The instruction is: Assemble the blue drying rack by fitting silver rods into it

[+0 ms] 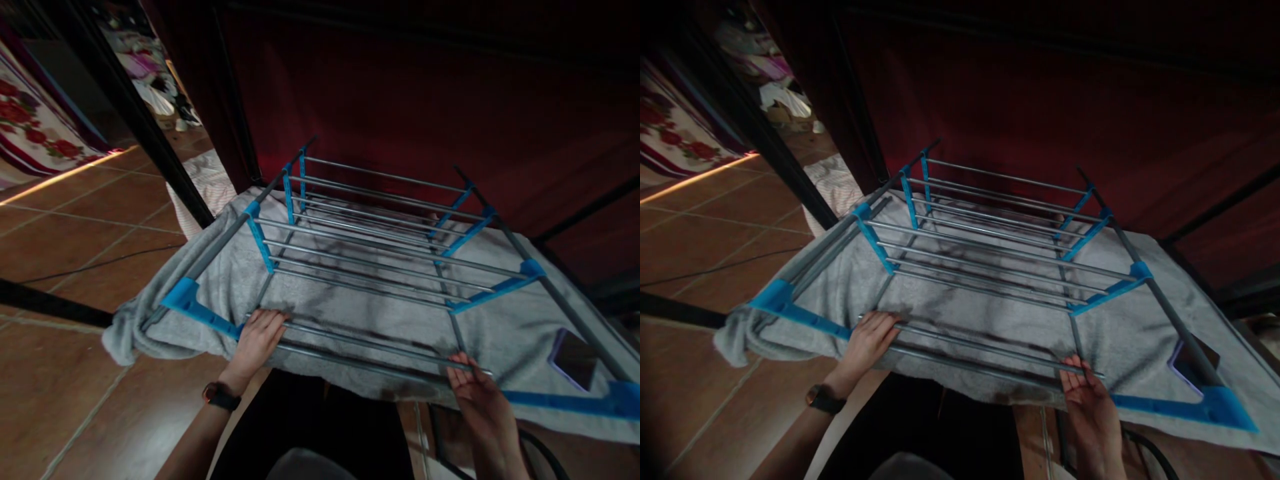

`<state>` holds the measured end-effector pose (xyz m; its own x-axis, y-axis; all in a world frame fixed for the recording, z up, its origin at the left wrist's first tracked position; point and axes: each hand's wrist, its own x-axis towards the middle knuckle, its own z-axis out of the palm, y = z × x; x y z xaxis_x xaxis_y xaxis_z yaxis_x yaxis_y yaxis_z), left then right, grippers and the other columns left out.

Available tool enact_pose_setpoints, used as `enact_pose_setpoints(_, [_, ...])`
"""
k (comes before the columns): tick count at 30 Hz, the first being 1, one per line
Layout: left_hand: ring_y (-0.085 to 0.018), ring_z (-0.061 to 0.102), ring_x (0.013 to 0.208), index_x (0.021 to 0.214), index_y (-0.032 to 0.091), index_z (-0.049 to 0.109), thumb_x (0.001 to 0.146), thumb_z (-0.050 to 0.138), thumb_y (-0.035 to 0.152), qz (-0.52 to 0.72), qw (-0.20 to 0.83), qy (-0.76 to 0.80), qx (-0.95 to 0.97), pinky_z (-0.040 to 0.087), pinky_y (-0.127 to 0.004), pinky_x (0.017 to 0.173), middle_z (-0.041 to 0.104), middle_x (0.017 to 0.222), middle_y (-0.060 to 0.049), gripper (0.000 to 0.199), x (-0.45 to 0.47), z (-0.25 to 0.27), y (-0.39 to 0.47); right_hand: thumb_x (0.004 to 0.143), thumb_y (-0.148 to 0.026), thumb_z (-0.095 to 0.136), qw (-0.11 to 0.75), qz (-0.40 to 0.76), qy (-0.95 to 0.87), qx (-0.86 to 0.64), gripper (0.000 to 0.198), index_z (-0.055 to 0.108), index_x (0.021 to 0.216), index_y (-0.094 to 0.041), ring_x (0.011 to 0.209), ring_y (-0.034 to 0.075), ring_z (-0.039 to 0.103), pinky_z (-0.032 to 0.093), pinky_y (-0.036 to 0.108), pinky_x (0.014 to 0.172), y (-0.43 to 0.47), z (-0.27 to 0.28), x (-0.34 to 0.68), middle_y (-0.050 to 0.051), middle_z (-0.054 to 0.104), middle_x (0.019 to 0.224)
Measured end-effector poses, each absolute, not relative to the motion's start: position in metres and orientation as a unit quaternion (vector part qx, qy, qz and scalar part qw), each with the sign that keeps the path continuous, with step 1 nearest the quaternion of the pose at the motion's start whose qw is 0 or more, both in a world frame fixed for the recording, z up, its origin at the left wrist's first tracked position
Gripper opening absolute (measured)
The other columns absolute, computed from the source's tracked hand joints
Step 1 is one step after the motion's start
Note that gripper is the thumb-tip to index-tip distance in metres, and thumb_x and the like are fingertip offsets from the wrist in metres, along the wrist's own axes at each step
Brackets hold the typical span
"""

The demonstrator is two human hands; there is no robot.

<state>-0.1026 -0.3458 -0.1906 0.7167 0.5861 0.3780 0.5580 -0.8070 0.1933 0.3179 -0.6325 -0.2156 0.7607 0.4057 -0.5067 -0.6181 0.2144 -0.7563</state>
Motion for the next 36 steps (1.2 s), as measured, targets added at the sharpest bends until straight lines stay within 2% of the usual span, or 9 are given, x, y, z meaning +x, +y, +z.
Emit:
enact_pose_setpoints(5, [-0.021,0.062,0.088,0.102,0.02,0.063,0.098,0.046,0.023,0.233,0.026,0.294,0.926,0.044,-0.037,0.086,0.068,0.092,-0.005,0.018,-0.098,-0.188,-0.349,0.076,-0.024,0.072,0.786,0.295,0.066,-0.539,0.013,0.07,0.089,-0.024,0.103,0.017,0.067,0.053,0.033,0.098,-0.628,-0.208,0.308,0.0,0.073,0.102])
enact_pose_setpoints(8, [-0.02,0.062,0.085,0.1,0.021,0.064,0.098,0.047,0.023,0.244,0.027,0.283,0.927,0.045,-0.035,0.082,0.068,0.09,-0.005,0.018,-0.091,-0.187,-0.351,0.074,-0.028,0.077,0.8,0.289,0.027,-0.526,0.019,0.071,0.092,-0.025,0.103,0.015,0.067,0.052,0.031,0.098,-0.617,-0.186,0.295,-0.001,0.073,0.099])
enact_pose_setpoints(12, [-0.02,0.063,0.083,0.101,0.02,0.066,0.098,0.048,0.025,0.261,0.04,0.27,0.926,0.046,-0.034,0.079,0.069,0.088,-0.004,0.019,-0.078,-0.184,-0.353,0.071,-0.026,0.081,0.797,0.31,-0.011,-0.517,0.022,0.071,0.091,-0.024,0.103,0.017,0.068,0.052,0.035,0.099,-0.591,-0.154,0.265,0.0,0.073,0.1])
enact_pose_setpoints(20, [-0.022,0.065,0.091,0.105,0.022,0.067,0.098,0.045,0.03,0.267,0.069,0.271,0.922,0.046,-0.038,0.087,0.071,0.096,-0.005,0.024,-0.047,-0.186,-0.356,0.075,-0.034,0.08,0.768,0.386,-0.099,-0.501,0.027,0.069,0.098,-0.024,0.099,0.019,0.068,0.052,0.042,0.099,-0.533,-0.123,0.195,0.003,0.073,0.101])
enact_pose_setpoints(24, [-0.023,0.065,0.091,0.107,0.021,0.064,0.099,0.046,0.034,0.283,0.088,0.268,0.917,0.046,-0.039,0.087,0.071,0.098,-0.006,0.024,-0.033,-0.184,-0.356,0.081,-0.039,0.075,0.756,0.389,-0.189,-0.491,0.027,0.066,0.101,-0.024,0.1,0.02,0.068,0.052,0.044,0.097,-0.509,-0.108,0.181,0.003,0.073,0.101])
enact_pose_setpoints(30, [-0.022,0.063,0.087,0.102,0.021,0.062,0.098,0.047,0.03,0.3,0.114,0.262,0.91,0.046,-0.038,0.082,0.068,0.092,-0.004,0.018,-0.009,-0.164,-0.356,0.089,-0.04,0.064,0.747,0.267,-0.31,-0.524,0.021,0.064,0.102,-0.024,0.094,0.018,0.066,0.051,0.036,0.088,-0.49,-0.066,0.182,0.001,0.072,0.093])
enact_pose_setpoints(36, [-0.023,0.061,0.1,0.12,0.025,0.061,0.096,0.054,0.028,0.328,0.134,0.245,0.902,0.047,-0.038,0.087,0.068,0.108,-0.005,0.026,0.009,-0.146,-0.362,0.094,-0.035,0.057,0.753,0.136,-0.375,-0.524,0.017,0.06,0.108,-0.026,0.084,0.015,0.065,0.05,0.032,0.082,-0.483,-0.022,0.186,-0.001,0.068,0.085])
